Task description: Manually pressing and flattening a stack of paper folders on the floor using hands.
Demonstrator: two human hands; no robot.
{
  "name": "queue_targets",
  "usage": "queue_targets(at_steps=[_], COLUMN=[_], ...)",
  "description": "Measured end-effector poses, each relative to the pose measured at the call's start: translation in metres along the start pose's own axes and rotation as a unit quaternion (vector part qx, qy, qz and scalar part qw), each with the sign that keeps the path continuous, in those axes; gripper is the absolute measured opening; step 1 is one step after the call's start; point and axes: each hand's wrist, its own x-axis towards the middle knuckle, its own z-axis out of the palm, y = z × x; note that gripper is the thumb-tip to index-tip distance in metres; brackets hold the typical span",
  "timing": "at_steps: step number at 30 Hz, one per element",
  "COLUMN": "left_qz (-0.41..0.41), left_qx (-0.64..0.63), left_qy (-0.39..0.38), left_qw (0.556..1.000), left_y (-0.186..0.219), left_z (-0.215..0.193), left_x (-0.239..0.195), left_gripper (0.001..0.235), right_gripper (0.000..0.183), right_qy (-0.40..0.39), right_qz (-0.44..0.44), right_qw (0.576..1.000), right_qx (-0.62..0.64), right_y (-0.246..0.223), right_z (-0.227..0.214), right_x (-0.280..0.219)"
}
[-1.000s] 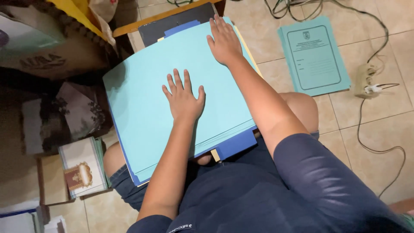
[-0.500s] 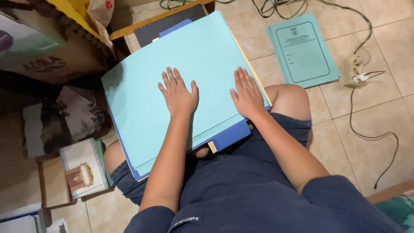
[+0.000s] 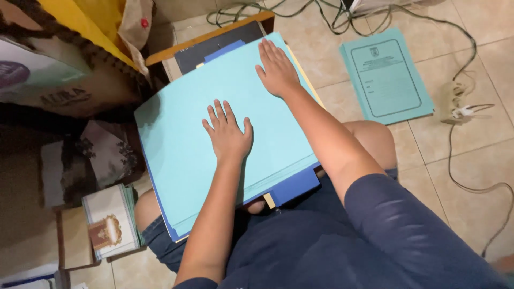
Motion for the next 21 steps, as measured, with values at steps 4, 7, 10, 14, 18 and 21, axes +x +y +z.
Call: queue_targets(at_steps=[4, 7, 10, 14, 18, 21], left_qz=[-0.004, -0.002, 0.0, -0.011, -0.016, -0.012], left_qx=[-0.014, -0.016, -0.021, -0.018, -0.019, -0.01], left_qy=[0.01, 0.02, 0.035, 0.046, 0.046, 0.044], left_qw=[1.0, 1.0, 0.999, 0.999, 0.999, 0.999], left_y=[-0.005, -0.005, -0.005, -0.006, -0.003, -0.004], left_z=[0.006, 0.008, 0.01, 0.012, 0.008, 0.007], left_x=[0.006, 0.007, 0.005, 0.004, 0.001, 0.001], left_gripper=[0.078, 0.077, 0.076, 0.078, 0.078, 0.078], right_gripper=[0.063, 0.061, 0.064, 0.064, 0.065, 0.066], right_qy=[0.003, 0.034, 0.011, -0.005, 0.012, 0.0], right_qz=[0.014, 0.02, 0.032, 0.044, 0.038, 0.026], right_qw=[1.0, 0.999, 0.999, 0.999, 0.999, 0.999], right_qx=[0.018, 0.021, 0.027, 0.024, 0.028, 0.032], right_y=[-0.001, 0.0, -0.003, -0.009, -0.014, -0.013], right_z=[-0.003, -0.003, -0.005, -0.008, -0.003, -0.005], right_x=[0.001, -0.027, -0.074, -0.147, -0.214, -0.218])
